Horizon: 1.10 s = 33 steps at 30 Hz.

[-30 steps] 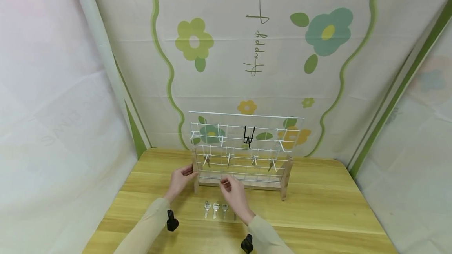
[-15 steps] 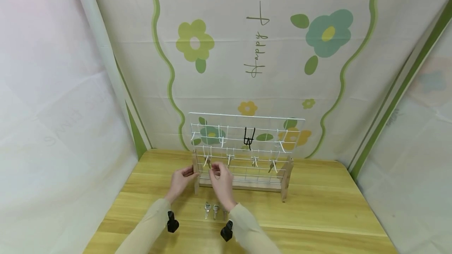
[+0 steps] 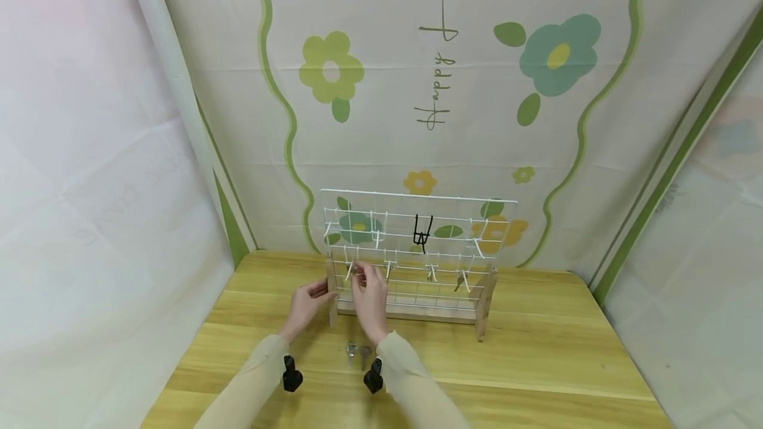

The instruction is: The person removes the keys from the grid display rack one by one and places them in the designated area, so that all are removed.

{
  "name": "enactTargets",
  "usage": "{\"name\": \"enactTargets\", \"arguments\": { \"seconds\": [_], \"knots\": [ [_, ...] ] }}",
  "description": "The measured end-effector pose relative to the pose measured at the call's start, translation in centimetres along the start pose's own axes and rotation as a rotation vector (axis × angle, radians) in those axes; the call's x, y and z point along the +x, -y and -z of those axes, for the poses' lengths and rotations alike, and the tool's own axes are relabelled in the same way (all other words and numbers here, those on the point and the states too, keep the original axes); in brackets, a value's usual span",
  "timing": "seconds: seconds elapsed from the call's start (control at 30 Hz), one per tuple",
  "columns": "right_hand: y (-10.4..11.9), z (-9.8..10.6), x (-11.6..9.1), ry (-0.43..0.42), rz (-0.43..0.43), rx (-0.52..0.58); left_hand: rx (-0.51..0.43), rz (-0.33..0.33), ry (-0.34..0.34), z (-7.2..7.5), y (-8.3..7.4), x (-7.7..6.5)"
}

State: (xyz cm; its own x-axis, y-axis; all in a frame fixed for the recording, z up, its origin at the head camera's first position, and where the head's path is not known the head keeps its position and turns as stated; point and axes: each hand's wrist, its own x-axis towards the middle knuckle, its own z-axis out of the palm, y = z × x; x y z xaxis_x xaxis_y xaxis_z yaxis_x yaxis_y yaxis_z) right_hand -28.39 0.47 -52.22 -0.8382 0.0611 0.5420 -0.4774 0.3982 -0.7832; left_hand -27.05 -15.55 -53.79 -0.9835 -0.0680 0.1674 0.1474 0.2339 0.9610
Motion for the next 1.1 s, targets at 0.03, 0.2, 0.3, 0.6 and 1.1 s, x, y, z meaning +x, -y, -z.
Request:
{"name": "enactTargets", "arguments": {
  "seconds": [0.03, 0.2, 0.3, 0.6, 1.1],
  "knots": [
    [0.0, 0.0, 0.1, 0.000, -0.004, 0.002, -0.002, 0.004, -0.005, -0.1, 0.5, 0.3],
    [0.2, -0.1, 0.6, -0.018, -0.036, 0.017, -0.007, 0.019, -0.027, -0.6, 3.3, 1.6],
    [0.4, -0.2, 0.8, -0.032, -0.041, 0.014, -0.006, 0.025, -0.031, -0.5, 3.4, 1.6],
    [0.8, -0.3, 1.0, -0.022, -0.097, 0.008, 0.014, 0.018, -0.032, -0.5, 3.6, 1.5],
    [1.4, 0.8, 0.2, 0.051, -0.101, 0.057, 0.003, -0.010, -0.037, -0.4, 1.6, 0.6]
  ]
}}
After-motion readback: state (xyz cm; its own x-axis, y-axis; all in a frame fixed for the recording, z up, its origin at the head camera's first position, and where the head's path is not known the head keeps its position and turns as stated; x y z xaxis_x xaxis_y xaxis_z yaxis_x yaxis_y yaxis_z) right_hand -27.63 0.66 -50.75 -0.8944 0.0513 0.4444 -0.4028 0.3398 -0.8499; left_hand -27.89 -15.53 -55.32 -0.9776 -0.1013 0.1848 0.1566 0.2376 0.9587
